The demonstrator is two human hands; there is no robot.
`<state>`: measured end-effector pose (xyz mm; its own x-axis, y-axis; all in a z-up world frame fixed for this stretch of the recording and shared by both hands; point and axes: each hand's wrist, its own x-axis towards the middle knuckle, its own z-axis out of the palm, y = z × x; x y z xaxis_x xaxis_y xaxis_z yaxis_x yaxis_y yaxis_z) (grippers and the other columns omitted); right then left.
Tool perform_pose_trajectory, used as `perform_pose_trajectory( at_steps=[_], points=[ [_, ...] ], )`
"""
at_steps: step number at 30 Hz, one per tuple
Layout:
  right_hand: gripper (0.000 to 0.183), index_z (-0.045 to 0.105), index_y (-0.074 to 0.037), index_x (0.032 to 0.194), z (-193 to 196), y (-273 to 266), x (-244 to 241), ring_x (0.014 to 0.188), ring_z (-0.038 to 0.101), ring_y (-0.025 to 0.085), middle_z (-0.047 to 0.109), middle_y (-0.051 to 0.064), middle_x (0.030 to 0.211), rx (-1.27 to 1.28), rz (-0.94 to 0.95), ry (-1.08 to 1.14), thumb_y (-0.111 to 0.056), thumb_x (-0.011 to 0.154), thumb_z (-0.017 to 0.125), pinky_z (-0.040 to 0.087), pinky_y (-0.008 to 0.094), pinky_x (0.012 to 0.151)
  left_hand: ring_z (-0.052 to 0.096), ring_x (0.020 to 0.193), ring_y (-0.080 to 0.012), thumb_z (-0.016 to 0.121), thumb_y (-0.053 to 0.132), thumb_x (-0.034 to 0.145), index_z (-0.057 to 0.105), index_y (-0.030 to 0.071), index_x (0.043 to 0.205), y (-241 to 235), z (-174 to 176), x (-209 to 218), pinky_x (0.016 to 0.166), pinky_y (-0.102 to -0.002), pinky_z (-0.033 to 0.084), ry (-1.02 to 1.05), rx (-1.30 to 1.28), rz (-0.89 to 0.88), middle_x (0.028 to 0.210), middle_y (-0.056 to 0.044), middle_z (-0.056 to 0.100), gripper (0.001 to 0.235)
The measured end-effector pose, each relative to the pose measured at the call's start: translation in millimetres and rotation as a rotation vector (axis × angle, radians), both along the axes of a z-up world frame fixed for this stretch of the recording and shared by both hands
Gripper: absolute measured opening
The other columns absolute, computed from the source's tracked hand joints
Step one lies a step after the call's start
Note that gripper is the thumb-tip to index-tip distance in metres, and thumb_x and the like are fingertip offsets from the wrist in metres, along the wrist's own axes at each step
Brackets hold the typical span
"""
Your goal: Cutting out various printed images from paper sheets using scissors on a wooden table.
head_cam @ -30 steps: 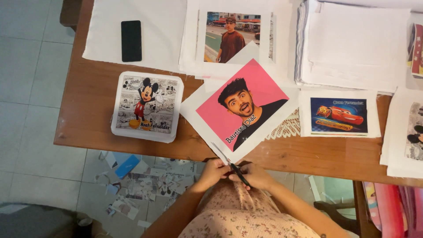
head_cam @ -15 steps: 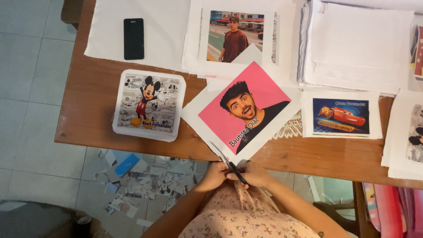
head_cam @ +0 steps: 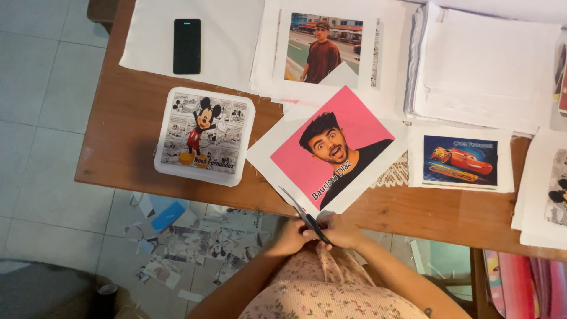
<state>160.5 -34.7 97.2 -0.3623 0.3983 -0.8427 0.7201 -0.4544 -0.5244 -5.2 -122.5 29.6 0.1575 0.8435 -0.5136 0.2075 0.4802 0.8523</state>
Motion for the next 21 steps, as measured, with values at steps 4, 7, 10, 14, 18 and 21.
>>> perform_pose_trajectory(
  at_steps=[4, 7, 10, 14, 18, 21],
  points=[
    [0.032, 0.076, -0.010, 0.075, -2, 1, -4, 0.054, 0.073, 0.015, 0.070, 0.005, 0.057, 0.008, 0.058, -0.012, -0.042, 0.072, 0.078, 0.055, 0.022, 0.064, 0.072, 0.087, -0.0248, 0.069, 0.017, 0.085, 0.080, 0.007, 0.092, -5, -14, -4, 0.078, -0.037, 0.056, -0.044, -0.018, 0.042, 0.086, -0.010, 0.077, 0.016],
    [0.030, 0.076, -0.011, 0.076, 18, 1, -8, 0.056, 0.075, 0.014, 0.073, 0.005, 0.060, -0.001, 0.039, -0.019, -0.040, 0.070, 0.077, 0.056, 0.022, 0.067, 0.072, 0.084, -0.0246, 0.069, 0.019, 0.086, 0.081, 0.008, 0.091, -9, -20, -2, 0.075, -0.037, 0.056, -0.055, -0.027, 0.059, 0.085, -0.010, 0.077, 0.017],
    [0.029, 0.076, -0.010, 0.075, 29, -2, -11, 0.052, 0.073, 0.014, 0.072, 0.004, 0.057, 0.012, 0.028, -0.017, -0.039, 0.072, 0.075, 0.054, 0.020, 0.067, 0.072, 0.085, -0.0252, 0.068, 0.019, 0.085, 0.080, 0.008, 0.093, -8, -12, -1, 0.075, -0.037, 0.055, -0.017, -0.062, 0.034, 0.086, -0.010, 0.077, 0.018],
    [0.023, 0.076, -0.011, 0.071, 45, 7, -23, 0.054, 0.073, 0.015, 0.071, 0.005, 0.056, 0.050, 0.047, -0.057, -0.034, 0.069, 0.074, 0.055, 0.023, 0.071, 0.073, 0.091, -0.0280, 0.072, 0.021, 0.084, 0.081, 0.009, 0.096, -8, -14, 2, 0.078, -0.038, 0.056, -0.004, -0.086, 0.046, 0.092, -0.011, 0.078, 0.019],
    [0.023, 0.075, -0.014, 0.068, 63, 9, -33, 0.060, 0.075, 0.017, 0.073, 0.005, 0.059, 0.067, 0.073, -0.094, -0.037, 0.067, 0.072, 0.055, 0.025, 0.076, 0.070, 0.110, -0.0413, 0.075, 0.021, 0.085, 0.077, -0.002, 0.103, 1, 22, 6, 0.094, -0.049, 0.055, -0.049, -0.091, 0.029, 0.109, -0.022, 0.076, 0.029],
    [0.034, 0.076, -0.013, 0.078, 78, 10, -40, 0.086, 0.077, 0.027, 0.076, 0.009, 0.073, 0.098, 0.170, -0.144, -0.046, 0.069, 0.069, 0.055, 0.033, 0.087, 0.068, 0.113, -0.0397, 0.077, 0.021, 0.086, 0.078, 0.000, 0.102, -2, 33, 6, 0.098, -0.049, 0.054, -0.038, -0.109, 0.043, 0.112, -0.021, 0.076, 0.027]
  ],
)
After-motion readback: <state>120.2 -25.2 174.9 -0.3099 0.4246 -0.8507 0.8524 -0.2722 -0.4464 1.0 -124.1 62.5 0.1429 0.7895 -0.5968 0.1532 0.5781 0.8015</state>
